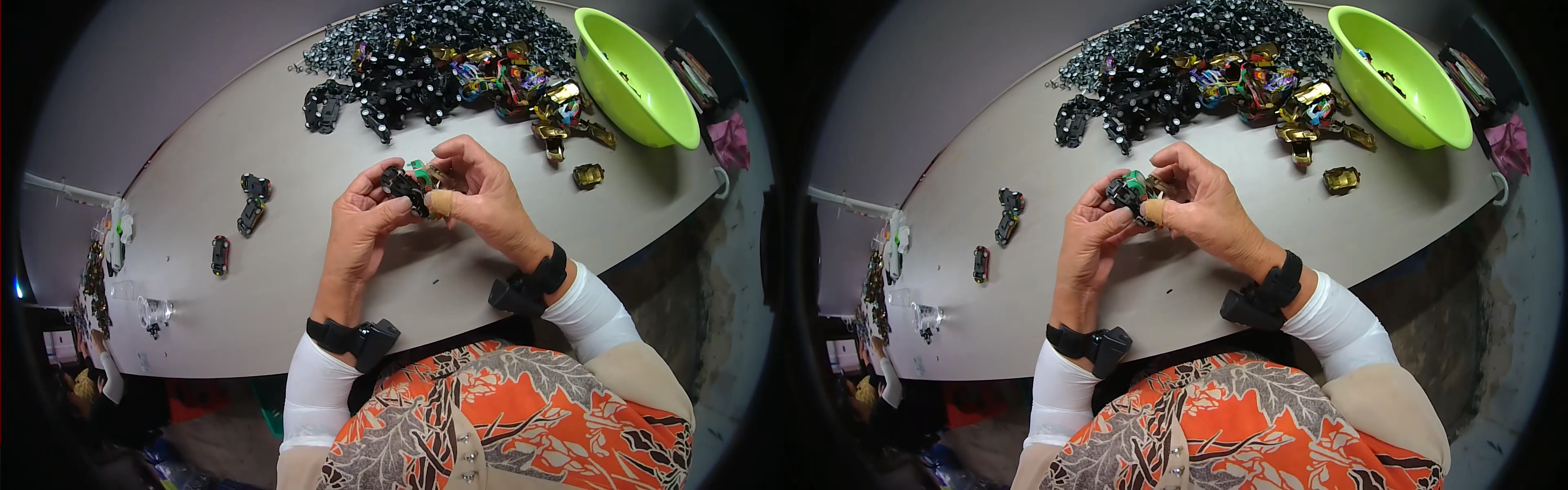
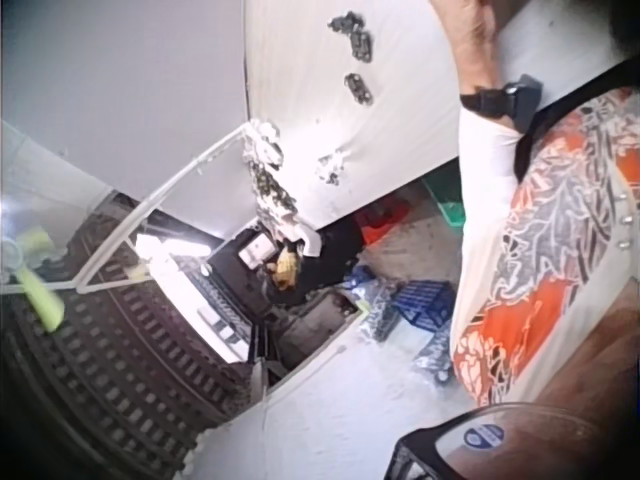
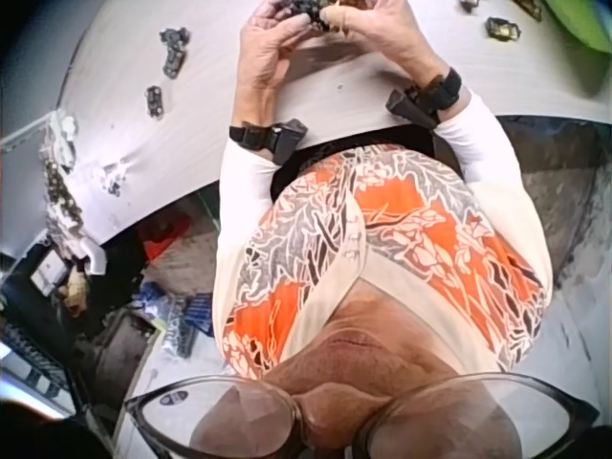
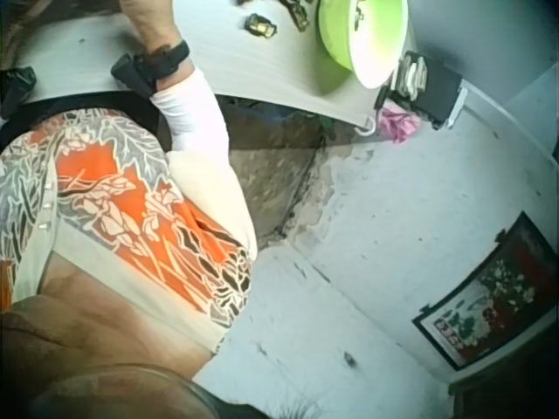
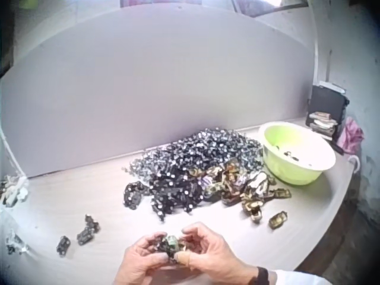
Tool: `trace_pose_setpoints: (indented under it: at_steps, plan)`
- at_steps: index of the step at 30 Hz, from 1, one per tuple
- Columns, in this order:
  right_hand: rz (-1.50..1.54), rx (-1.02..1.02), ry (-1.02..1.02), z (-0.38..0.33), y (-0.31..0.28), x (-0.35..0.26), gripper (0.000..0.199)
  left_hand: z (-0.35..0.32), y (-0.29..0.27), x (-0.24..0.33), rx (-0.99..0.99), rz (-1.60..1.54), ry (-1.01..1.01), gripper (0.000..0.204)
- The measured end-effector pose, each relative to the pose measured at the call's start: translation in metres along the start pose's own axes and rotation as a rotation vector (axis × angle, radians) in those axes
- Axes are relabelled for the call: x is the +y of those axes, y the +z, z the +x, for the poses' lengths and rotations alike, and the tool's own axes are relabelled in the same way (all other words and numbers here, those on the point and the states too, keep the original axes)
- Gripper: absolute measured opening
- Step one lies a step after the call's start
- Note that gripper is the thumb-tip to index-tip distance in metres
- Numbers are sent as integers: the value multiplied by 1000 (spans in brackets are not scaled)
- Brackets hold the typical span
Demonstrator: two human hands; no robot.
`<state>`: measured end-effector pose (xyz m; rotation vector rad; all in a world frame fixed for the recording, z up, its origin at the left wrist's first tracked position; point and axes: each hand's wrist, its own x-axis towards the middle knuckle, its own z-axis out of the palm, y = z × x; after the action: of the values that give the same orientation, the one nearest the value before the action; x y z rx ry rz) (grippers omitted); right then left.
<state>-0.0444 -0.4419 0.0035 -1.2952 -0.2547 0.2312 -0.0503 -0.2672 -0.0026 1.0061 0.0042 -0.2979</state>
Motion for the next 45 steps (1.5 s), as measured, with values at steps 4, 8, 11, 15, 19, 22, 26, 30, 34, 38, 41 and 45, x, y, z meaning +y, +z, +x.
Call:
trace_pose_setpoints:
  at_steps: [4,8,11,15,19,22,26,30,34,38,41,45]
  plan:
    - [59,34,-58,-1,-2,-2,42,1,-5,-1,-7,-33,-17,45]
    - [52,70,-115,0,-3,-3,40,1,-5,0,14,-68,-6,44]
    - [26,74,-129,-1,1,-1,39,1,-4,-2,-12,-88,-6,43]
    - [-16,76,-130,-1,2,1,35,1,-3,-4,-27,-86,3,43]
    - [-155,79,-174,-2,3,3,32,-1,-2,-2,-22,-69,-18,44]
    - [-294,69,-214,-3,3,7,32,-2,-1,-1,-13,-14,-35,44]
    - [-371,36,-222,-4,4,6,35,-5,1,1,-1,16,-24,42]
    - [-350,18,-189,-5,5,4,36,-5,1,0,17,38,-3,41]
    - [-383,-47,-268,-2,5,2,30,-2,-3,-7,13,78,75,39]
    - [-397,-90,-229,-2,3,2,27,-3,-2,-8,2,85,24,39]
    - [-408,-100,-221,-2,2,2,27,-4,1,-8,21,90,-11,40]
    - [-367,-109,-236,-2,3,-2,26,-4,1,-7,0,96,0,39]
